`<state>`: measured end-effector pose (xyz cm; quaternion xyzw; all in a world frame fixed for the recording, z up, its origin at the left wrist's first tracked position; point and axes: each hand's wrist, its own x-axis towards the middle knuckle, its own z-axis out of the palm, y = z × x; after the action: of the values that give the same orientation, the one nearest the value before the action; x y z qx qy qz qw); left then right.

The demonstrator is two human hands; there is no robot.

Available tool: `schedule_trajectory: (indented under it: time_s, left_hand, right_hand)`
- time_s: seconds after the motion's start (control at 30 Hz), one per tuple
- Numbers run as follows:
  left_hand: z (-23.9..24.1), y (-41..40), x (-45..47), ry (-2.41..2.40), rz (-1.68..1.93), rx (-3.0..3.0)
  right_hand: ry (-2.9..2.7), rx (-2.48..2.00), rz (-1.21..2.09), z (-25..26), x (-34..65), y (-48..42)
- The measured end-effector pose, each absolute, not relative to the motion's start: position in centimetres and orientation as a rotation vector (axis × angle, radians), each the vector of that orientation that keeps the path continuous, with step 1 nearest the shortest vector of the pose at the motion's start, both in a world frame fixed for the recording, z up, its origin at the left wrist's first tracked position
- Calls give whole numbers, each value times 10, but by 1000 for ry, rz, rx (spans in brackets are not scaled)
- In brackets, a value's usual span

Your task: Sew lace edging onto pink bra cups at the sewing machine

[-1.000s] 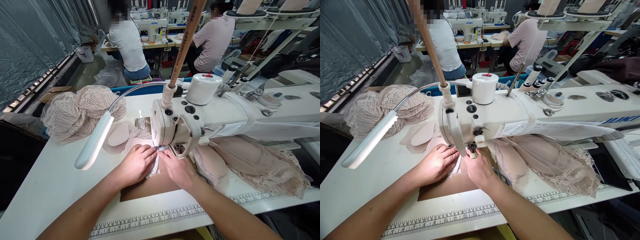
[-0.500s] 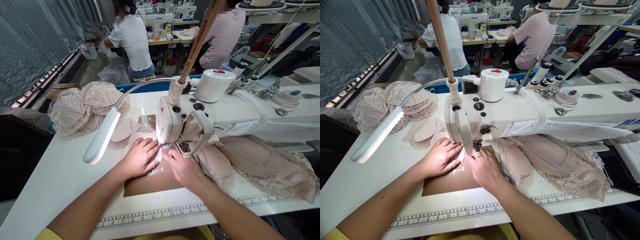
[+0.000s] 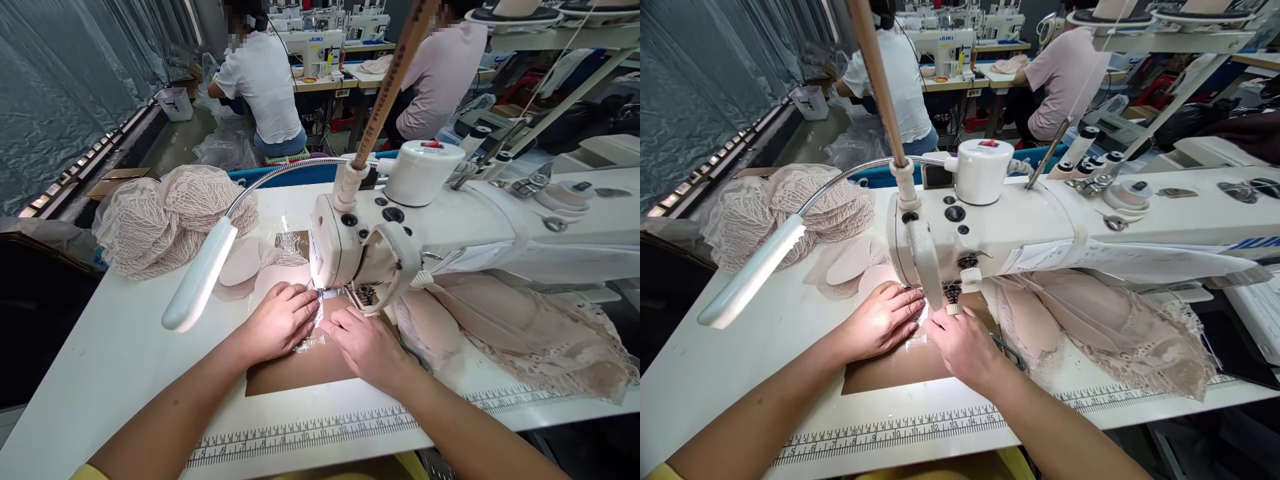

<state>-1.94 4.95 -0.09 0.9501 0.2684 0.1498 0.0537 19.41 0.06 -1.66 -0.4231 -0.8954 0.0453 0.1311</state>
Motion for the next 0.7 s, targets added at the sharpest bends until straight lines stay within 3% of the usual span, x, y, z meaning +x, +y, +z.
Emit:
schedule_trajectory:
  time_s: [0.7]
  left_hand:
    - [-3,56,-20,906,459,2873]
  right_hand:
    - [-2448,-1556,-15,-14,182,14]
